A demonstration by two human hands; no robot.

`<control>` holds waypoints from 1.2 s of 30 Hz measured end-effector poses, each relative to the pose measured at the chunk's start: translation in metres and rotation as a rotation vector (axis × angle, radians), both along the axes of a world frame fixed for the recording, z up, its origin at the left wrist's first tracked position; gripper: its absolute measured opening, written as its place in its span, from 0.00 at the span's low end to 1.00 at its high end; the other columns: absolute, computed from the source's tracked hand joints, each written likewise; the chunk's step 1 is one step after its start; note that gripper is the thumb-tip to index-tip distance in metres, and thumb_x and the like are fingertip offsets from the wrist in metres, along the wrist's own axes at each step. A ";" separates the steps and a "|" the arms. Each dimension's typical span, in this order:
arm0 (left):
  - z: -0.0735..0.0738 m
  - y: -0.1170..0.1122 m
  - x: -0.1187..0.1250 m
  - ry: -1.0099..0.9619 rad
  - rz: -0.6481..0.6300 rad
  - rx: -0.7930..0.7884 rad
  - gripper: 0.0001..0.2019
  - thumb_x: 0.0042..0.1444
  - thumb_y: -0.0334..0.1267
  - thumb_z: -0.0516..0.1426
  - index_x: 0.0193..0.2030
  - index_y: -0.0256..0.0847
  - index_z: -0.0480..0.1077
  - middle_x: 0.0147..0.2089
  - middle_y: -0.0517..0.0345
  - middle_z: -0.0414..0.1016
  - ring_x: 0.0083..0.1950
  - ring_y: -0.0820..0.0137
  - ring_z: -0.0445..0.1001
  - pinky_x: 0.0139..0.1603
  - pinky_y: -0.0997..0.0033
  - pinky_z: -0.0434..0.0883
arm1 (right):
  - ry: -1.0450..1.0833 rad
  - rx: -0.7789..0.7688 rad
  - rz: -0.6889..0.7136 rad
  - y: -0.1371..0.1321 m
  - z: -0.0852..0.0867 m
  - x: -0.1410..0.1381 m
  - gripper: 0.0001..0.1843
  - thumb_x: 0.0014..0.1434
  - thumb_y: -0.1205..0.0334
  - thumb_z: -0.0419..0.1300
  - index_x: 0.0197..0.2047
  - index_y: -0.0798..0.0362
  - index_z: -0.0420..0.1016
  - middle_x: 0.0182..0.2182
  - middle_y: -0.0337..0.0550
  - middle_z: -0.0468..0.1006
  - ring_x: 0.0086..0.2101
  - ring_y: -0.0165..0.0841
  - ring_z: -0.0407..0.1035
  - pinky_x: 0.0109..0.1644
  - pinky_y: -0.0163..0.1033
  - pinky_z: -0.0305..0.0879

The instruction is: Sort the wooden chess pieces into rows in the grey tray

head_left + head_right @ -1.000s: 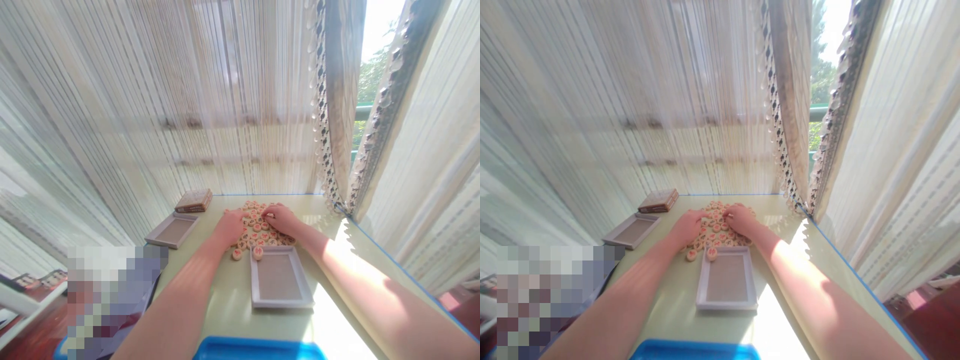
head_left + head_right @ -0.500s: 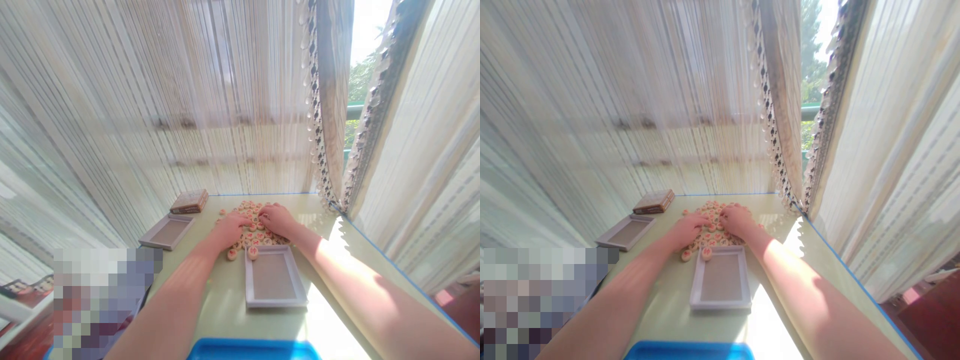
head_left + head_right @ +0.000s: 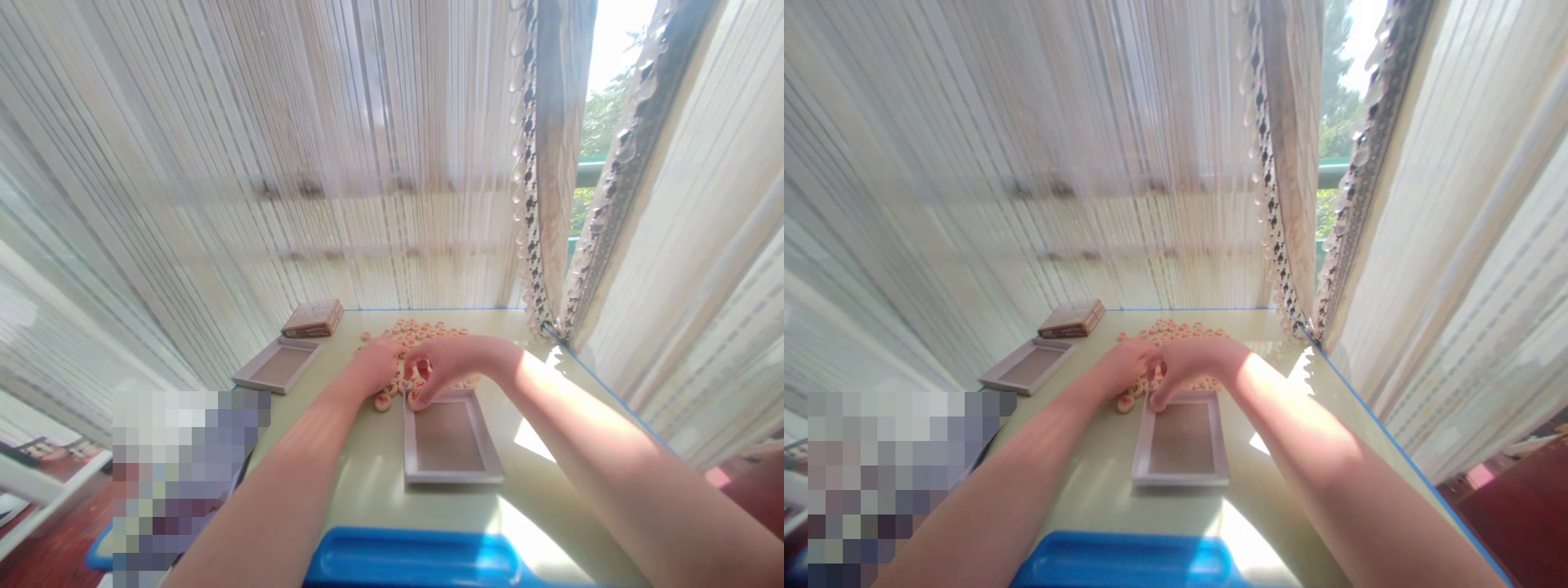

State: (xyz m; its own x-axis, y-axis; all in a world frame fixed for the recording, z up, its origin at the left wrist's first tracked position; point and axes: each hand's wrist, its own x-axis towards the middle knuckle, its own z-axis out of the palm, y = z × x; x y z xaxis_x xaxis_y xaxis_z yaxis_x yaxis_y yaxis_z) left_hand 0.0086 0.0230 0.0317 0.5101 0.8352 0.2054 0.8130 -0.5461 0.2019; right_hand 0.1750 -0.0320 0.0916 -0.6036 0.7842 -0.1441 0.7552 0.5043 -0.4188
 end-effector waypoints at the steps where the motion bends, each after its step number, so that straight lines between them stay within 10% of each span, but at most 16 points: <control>1: -0.002 0.001 0.000 0.003 -0.028 0.011 0.14 0.53 0.31 0.49 0.40 0.45 0.74 0.44 0.57 0.75 0.49 0.68 0.69 0.49 0.74 0.65 | -0.053 0.020 -0.016 -0.003 0.000 -0.003 0.24 0.37 0.50 0.67 0.40 0.46 0.75 0.33 0.38 0.74 0.28 0.30 0.66 0.28 0.33 0.56; 12: -0.006 0.004 -0.003 -0.002 -0.072 0.070 0.17 0.52 0.28 0.47 0.43 0.42 0.72 0.45 0.54 0.74 0.48 0.69 0.69 0.50 0.73 0.64 | -0.055 0.110 0.007 -0.009 -0.014 -0.016 0.12 0.42 0.54 0.63 0.30 0.49 0.75 0.24 0.37 0.73 0.23 0.29 0.63 0.25 0.34 0.54; 27: -0.006 0.002 -0.002 0.006 -0.028 0.071 0.21 0.47 0.25 0.49 0.47 0.43 0.70 0.48 0.54 0.73 0.50 0.67 0.68 0.52 0.71 0.64 | 0.278 0.278 -0.398 0.043 -0.057 0.019 0.14 0.50 0.59 0.57 0.41 0.48 0.76 0.31 0.39 0.76 0.27 0.28 0.66 0.30 0.32 0.58; 36: 0.001 0.000 -0.003 0.063 0.089 0.082 0.16 0.48 0.27 0.51 0.42 0.41 0.73 0.43 0.51 0.75 0.49 0.64 0.69 0.51 0.69 0.64 | 0.126 0.279 -0.284 0.041 -0.061 0.012 0.11 0.50 0.54 0.58 0.32 0.51 0.76 0.26 0.39 0.77 0.26 0.29 0.67 0.28 0.32 0.56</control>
State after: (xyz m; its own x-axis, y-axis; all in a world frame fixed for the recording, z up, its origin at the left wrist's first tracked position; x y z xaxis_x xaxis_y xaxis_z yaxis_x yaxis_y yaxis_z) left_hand 0.0058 0.0234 0.0326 0.4490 0.8594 0.2447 0.8686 -0.4841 0.1061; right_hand 0.1866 0.0086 0.0304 -0.3570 0.9205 0.1590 0.8323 0.3907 -0.3933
